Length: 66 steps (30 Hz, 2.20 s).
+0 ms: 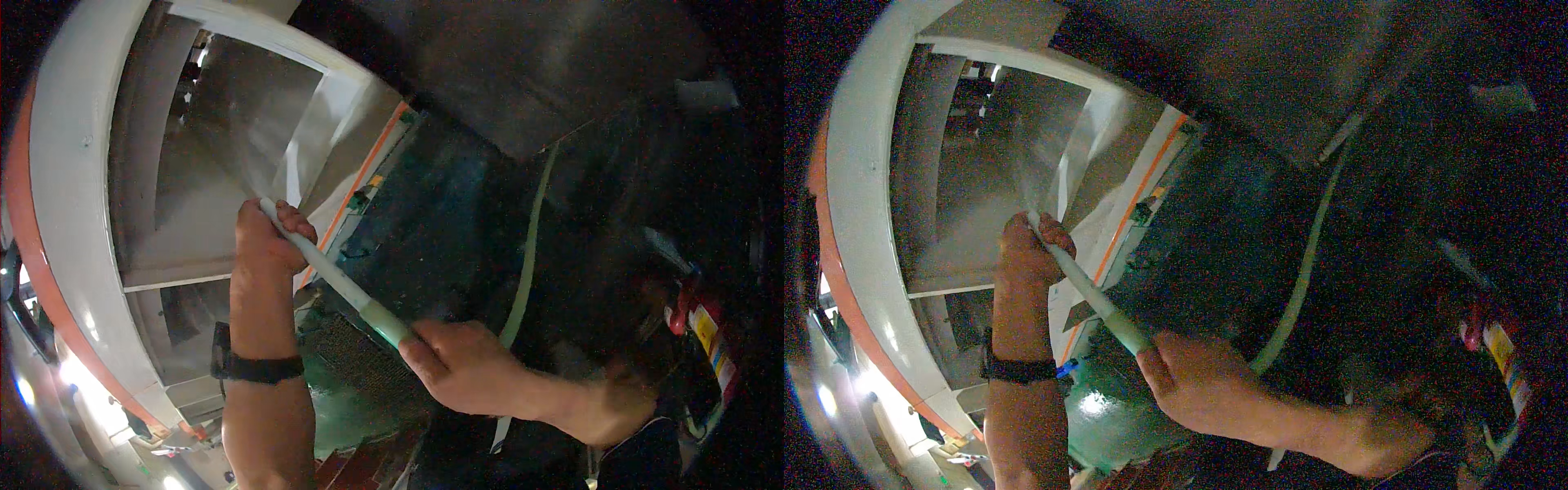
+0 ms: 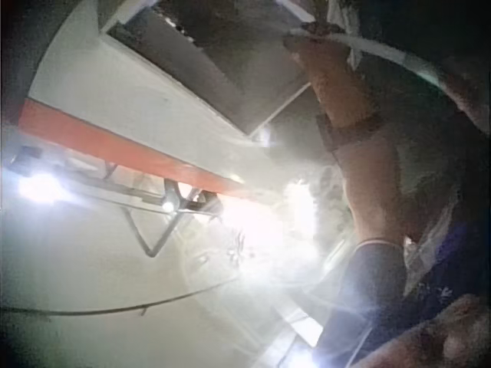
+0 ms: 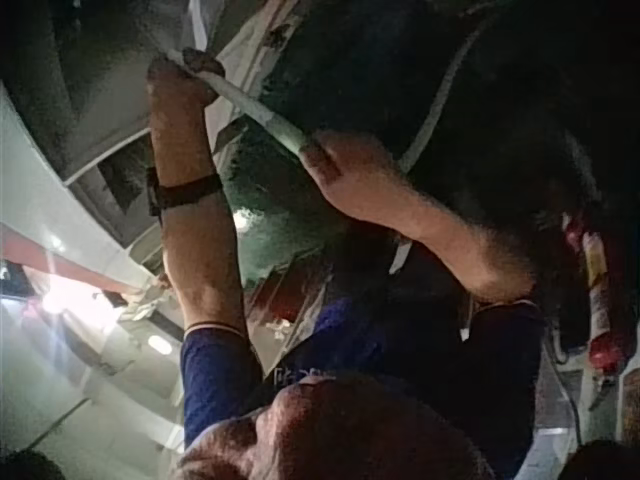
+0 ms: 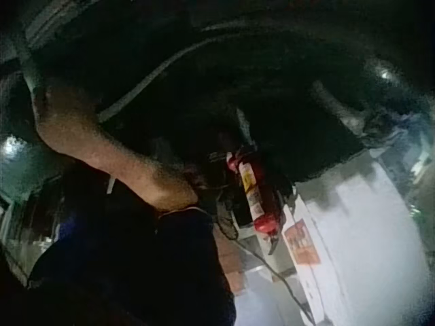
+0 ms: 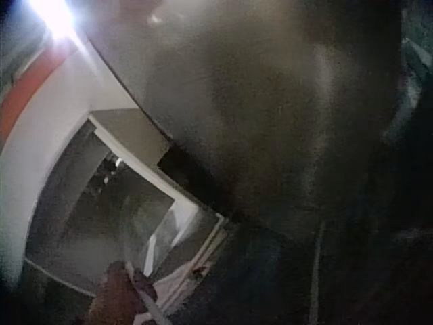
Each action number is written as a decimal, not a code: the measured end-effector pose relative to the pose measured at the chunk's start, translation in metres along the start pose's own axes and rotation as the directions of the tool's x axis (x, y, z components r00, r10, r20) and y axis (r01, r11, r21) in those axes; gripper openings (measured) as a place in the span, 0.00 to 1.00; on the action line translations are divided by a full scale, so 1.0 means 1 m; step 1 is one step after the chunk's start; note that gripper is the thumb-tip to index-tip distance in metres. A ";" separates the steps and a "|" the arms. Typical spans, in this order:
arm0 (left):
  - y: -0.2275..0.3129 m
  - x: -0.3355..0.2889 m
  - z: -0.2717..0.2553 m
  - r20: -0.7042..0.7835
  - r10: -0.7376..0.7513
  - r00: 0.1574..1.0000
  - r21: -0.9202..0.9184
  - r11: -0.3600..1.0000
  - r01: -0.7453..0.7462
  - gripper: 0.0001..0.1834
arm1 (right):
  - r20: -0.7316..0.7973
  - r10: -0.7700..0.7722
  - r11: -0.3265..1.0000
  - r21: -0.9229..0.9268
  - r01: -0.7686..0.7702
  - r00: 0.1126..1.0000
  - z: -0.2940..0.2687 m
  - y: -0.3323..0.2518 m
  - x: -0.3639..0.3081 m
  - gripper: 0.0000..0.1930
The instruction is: Washing and rinsing large industrial machine filters or screens with a water hose on a fabrication floor.
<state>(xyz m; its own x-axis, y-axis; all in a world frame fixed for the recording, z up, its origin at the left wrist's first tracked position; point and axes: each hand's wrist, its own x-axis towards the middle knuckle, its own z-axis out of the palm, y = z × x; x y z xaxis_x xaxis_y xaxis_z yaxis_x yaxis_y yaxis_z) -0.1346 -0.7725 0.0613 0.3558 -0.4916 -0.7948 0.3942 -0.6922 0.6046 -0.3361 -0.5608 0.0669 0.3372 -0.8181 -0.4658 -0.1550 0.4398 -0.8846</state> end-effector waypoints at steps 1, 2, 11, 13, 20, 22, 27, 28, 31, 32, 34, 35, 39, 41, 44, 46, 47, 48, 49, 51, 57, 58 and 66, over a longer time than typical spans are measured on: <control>-0.001 0.003 0.001 -0.007 -0.002 1.000 0.010 1.000 0.002 0.19 | -0.019 0.000 1.000 -0.011 -0.001 1.000 0.001 0.001 0.001 0.16; -0.001 0.008 0.001 0.005 -0.002 1.000 -0.005 1.000 0.002 0.18 | -0.038 0.001 1.000 -0.022 -0.002 0.999 0.002 0.001 0.001 0.16; 0.000 0.014 -0.019 -0.041 0.035 0.999 -0.074 0.997 -0.038 0.15 | 0.017 -0.015 1.000 -0.019 0.015 1.000 -0.002 0.002 0.013 0.15; 0.002 0.005 -0.014 -0.073 0.040 0.997 -0.079 0.996 -0.046 0.15 | 0.031 -0.018 1.000 0.000 0.018 0.999 -0.002 0.001 0.012 0.15; 0.002 0.008 -0.002 0.029 -0.037 0.999 -0.058 0.998 0.038 0.16 | 0.078 0.056 0.997 0.051 -0.060 0.995 -0.007 0.000 0.006 0.14; 0.000 0.007 0.008 0.021 -0.048 0.999 -0.019 0.999 0.048 0.17 | 0.063 0.068 0.997 0.039 -0.071 0.996 -0.008 0.001 0.004 0.14; -0.003 -0.001 0.016 -0.018 -0.005 1.000 0.010 1.000 0.005 0.19 | 0.059 0.067 0.997 0.027 -0.069 0.996 -0.008 0.002 -0.002 0.15; -0.002 -0.001 0.014 -0.027 0.002 1.000 0.012 1.000 -0.002 0.20 | 0.053 0.061 0.998 0.025 -0.062 0.997 -0.007 0.001 -0.002 0.15; -0.003 0.005 0.002 0.017 0.032 0.999 0.015 0.999 -0.033 0.19 | 0.034 0.039 0.999 -0.005 -0.039 0.999 -0.003 0.005 0.000 0.15; -0.004 0.006 -0.001 0.014 0.016 1.000 -0.013 1.000 -0.016 0.18 | 0.028 0.032 0.999 -0.019 -0.031 0.999 -0.002 0.006 0.001 0.15; -0.001 0.003 -0.010 -0.003 -0.006 1.000 -0.082 0.997 0.005 0.17 | 0.043 0.036 0.998 -0.053 -0.033 0.998 -0.002 0.001 0.001 0.15; 0.000 0.004 -0.012 -0.020 0.000 1.000 -0.075 0.997 -0.001 0.17 | 0.050 0.039 0.997 -0.070 -0.035 0.998 -0.002 -0.001 0.001 0.15; 0.007 0.005 -0.022 -0.039 0.007 0.999 -0.102 0.995 -0.011 0.16 | 0.048 0.004 0.997 -0.082 0.000 0.999 0.003 -0.002 0.003 0.15; 0.008 0.002 -0.024 -0.031 0.017 0.999 -0.113 0.993 -0.020 0.16 | 0.065 0.009 0.997 -0.071 -0.004 0.998 0.001 -0.006 0.006 0.16; 0.008 -0.003 -0.026 -0.022 0.024 0.999 -0.111 0.994 -0.026 0.17 | 0.051 0.020 0.997 -0.078 -0.016 0.999 0.002 -0.010 0.007 0.16; 0.010 -0.002 -0.020 -0.016 -0.019 1.000 -0.141 0.990 0.017 0.18 | 0.039 0.005 0.999 -0.053 -0.003 0.999 -0.001 -0.010 0.006 0.17; 0.010 -0.001 -0.016 0.011 -0.026 1.000 -0.130 0.991 0.027 0.18 | 0.032 -0.002 0.999 -0.041 0.003 0.999 -0.004 -0.009 0.004 0.17; 0.009 0.000 -0.009 0.038 -0.033 0.999 -0.118 0.992 0.037 0.18 | 0.005 -0.024 0.999 -0.038 0.024 1.000 -0.005 -0.007 0.002 0.17; 0.004 0.000 -0.003 0.074 -0.046 0.996 -0.106 0.993 0.054 0.19 | -0.031 -0.041 0.998 -0.041 0.040 0.999 -0.002 -0.002 -0.003 0.17; -0.002 -0.010 0.012 0.117 -0.062 0.991 -0.085 0.994 0.072 0.20 | -0.054 -0.019 1.000 -0.019 0.018 0.998 -0.004 0.001 -0.012 0.16; -0.040 -0.045 0.015 0.322 0.032 0.946 0.037 0.998 -0.046 0.28 | -0.112 0.091 0.995 0.037 -0.087 0.989 -0.011 0.014 -0.048 0.14; -0.053 -0.044 0.005 0.360 0.046 0.932 0.053 0.996 -0.070 0.30 | -0.104 0.142 0.990 0.020 -0.141 0.984 -0.015 0.022 -0.056 0.14; -0.181 -0.037 -0.117 0.227 -0.162 0.960 0.505 0.862 0.026 0.28 | -0.122 0.343 0.924 -0.138 -0.358 0.932 -0.037 0.062 -0.107 0.16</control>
<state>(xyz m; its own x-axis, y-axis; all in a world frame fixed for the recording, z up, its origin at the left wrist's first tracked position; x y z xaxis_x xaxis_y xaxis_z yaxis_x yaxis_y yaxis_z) -0.1199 -0.5668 -0.0123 0.0849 -0.4797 -0.8733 -0.0790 -0.8769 0.4741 -0.4157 -0.4599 0.0610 0.1481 -0.6564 -0.7398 -0.3919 0.6478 -0.6533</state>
